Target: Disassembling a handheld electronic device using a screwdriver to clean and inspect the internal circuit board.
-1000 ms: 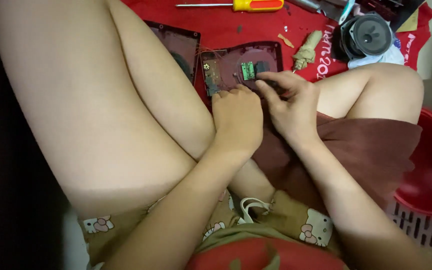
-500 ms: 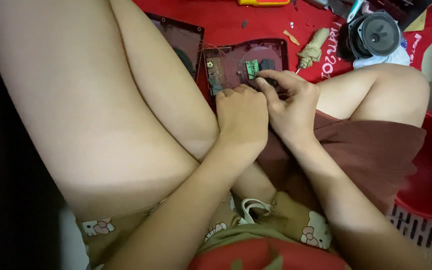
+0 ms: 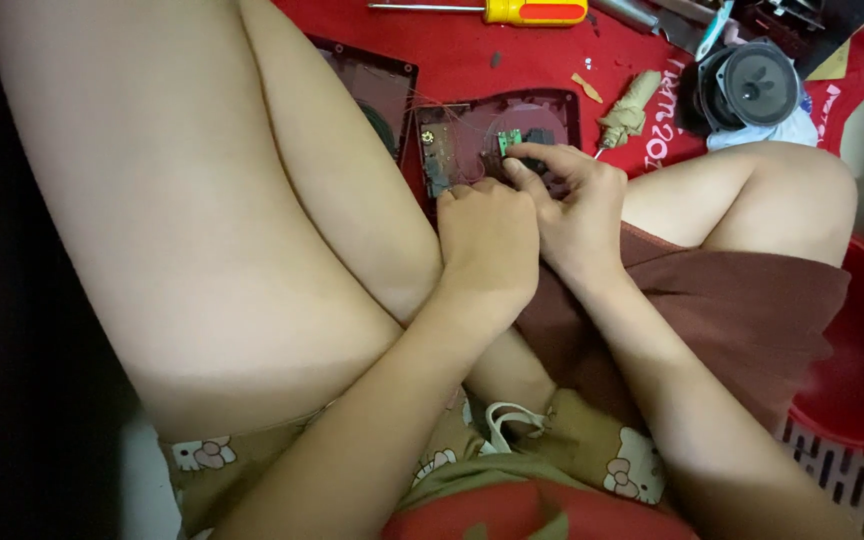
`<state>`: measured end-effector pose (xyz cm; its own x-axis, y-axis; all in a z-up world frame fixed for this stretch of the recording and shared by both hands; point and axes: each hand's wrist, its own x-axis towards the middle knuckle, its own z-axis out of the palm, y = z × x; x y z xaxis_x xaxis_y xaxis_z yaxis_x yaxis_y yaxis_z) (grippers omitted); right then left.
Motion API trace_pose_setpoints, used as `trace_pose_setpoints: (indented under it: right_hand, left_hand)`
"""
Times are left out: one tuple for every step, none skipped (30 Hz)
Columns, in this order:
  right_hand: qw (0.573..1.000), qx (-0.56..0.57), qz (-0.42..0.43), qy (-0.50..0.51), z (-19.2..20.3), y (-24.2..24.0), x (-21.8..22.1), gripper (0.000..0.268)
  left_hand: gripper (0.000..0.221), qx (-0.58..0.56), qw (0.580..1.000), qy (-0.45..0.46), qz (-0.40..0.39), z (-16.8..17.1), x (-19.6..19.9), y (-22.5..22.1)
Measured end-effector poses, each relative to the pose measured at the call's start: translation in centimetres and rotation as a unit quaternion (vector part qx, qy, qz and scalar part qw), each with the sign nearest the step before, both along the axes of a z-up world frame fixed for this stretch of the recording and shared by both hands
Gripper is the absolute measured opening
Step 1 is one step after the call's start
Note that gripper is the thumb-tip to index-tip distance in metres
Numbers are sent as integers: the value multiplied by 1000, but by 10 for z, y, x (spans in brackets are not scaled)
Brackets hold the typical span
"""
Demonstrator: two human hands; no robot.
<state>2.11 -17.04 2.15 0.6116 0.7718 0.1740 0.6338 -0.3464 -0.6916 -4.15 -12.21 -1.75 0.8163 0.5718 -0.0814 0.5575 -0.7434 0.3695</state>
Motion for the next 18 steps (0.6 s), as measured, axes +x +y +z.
trace_pose_setpoints:
  right_hand:
    - [1000,0,1,0,0,1,0,12]
    - [1000,-1,0,0,0,1,0,12]
    - [1000,-3,-1,0,-1,1,0,12]
    - [1000,-3,-1,0,-1,1,0,12]
    - [1000,-5,-1,-3,-2,1,1,12]
    - [1000,-6,-2,-5,-2,1,2,12]
    - [1000,-6,-2,-6,-3,2,2,12]
    - [1000,-15,3,-19,-3,2,3,12]
    - [999,-24,7,-32,-4,3,4,12]
    - [999,-24,7,-33,1,6,6,12]
    - [992,-87,42,-77,5,8,8,8]
    - [978,-149,78,-122,9,11,9,19]
    - [978,-149,78,-124,8,10,13,19]
    - [965,-202,75,-151,8,10,16,27]
    - [947,-255,72,-179,7,10,20,37]
    - [947,-255,72,-180,7,13,22,37]
    - [938,-265,92,-202,7,16,23,35]
    - [928,-275,111,-224,7,19,25,34]
  left_hand:
    - [15,0,1000,0,1,0,-1,-1]
    - [14,13,1000,-12,10,0,-1,-1]
    - [13,27,999,-24,20,1,-1,-2]
    - [13,27,999,-24,20,1,-2,-2]
    - [12,30,999,-29,21,1,-2,-3]
    - [12,33,999,-34,22,1,-2,-4]
    - [12,34,999,-34,22,2,-3,-3]
    - [12,20,999,-31,17,3,-3,-1]
    - [12,6,1000,-28,12,4,-3,0]
    - [12,7,999,-29,12,1,-3,1]
    - [12,11,999,-39,15,-1,-3,1]
    - [11,14,998,-50,20,-3,-3,1]
    - [11,15,998,-52,21,-1,-5,2]
    - [11,24,997,-65,17,2,-7,2]
    - [11,32,996,-78,13,5,-9,2]
    - [11,32,996,-79,14,3,-8,0]
    - [10,36,996,-77,18,1,-6,-2]
    - [8,40,996,-74,22,-2,-5,-4]
